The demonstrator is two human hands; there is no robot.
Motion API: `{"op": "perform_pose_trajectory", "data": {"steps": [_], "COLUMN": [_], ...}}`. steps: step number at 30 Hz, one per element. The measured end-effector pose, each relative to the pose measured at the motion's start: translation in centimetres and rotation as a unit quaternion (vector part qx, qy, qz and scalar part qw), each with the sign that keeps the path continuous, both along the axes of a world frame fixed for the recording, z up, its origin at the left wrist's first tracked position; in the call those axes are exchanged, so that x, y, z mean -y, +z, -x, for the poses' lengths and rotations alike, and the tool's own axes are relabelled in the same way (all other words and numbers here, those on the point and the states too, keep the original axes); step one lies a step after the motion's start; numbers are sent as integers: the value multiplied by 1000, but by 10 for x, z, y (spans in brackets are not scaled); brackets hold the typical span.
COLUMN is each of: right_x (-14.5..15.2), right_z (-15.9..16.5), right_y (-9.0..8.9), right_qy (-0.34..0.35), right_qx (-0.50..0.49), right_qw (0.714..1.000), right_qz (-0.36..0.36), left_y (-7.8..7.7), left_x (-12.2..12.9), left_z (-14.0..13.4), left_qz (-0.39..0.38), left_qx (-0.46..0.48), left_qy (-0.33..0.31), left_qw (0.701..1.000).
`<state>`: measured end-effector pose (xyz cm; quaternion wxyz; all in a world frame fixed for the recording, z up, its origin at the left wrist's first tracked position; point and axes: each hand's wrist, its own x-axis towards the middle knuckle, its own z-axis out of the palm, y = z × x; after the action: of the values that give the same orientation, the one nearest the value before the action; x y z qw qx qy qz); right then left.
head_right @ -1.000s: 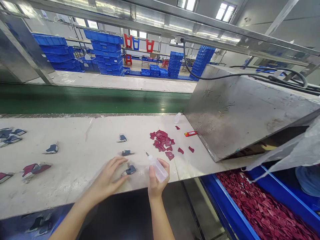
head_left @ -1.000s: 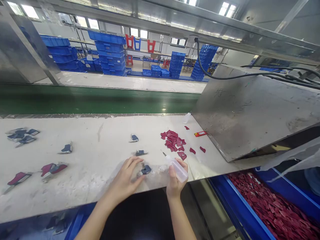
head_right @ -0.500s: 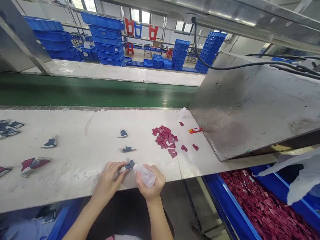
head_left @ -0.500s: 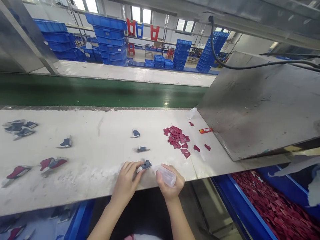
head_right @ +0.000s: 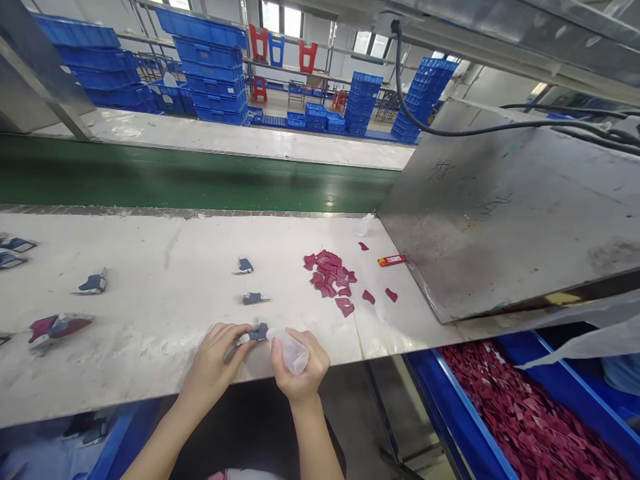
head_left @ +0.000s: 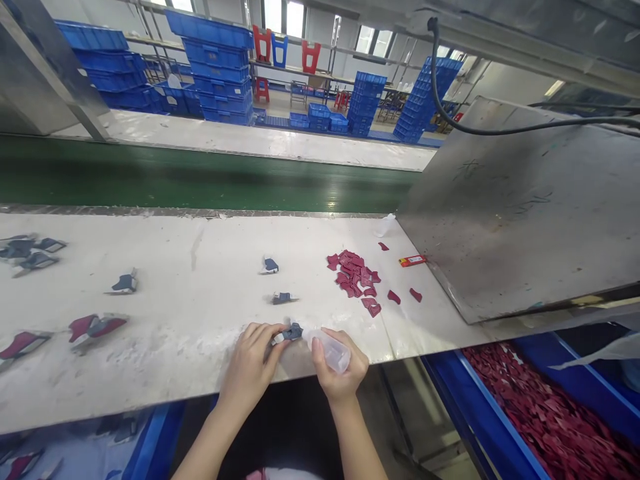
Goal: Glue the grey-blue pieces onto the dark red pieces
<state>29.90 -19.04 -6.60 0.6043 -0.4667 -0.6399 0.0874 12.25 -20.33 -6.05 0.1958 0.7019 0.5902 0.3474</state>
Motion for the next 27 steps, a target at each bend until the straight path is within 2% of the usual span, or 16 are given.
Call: {"op": "perform_pose_trajectory", "data": {"steps": [12,27], "right_x": [1,1], "right_z": [0,0], "right_y": [4,7], "right_qy": [-9,-9], "right_qx": [-13,-8], "right_qw": [999,1000], "right_qz": [28,25], "left_y": [-1,0], "left_x": [1,1], "left_z": [0,0], "left_qz": [4,4], "left_qx": [-1,-1], "left_qy": [1,1], "left_qw": [1000,1000]}}
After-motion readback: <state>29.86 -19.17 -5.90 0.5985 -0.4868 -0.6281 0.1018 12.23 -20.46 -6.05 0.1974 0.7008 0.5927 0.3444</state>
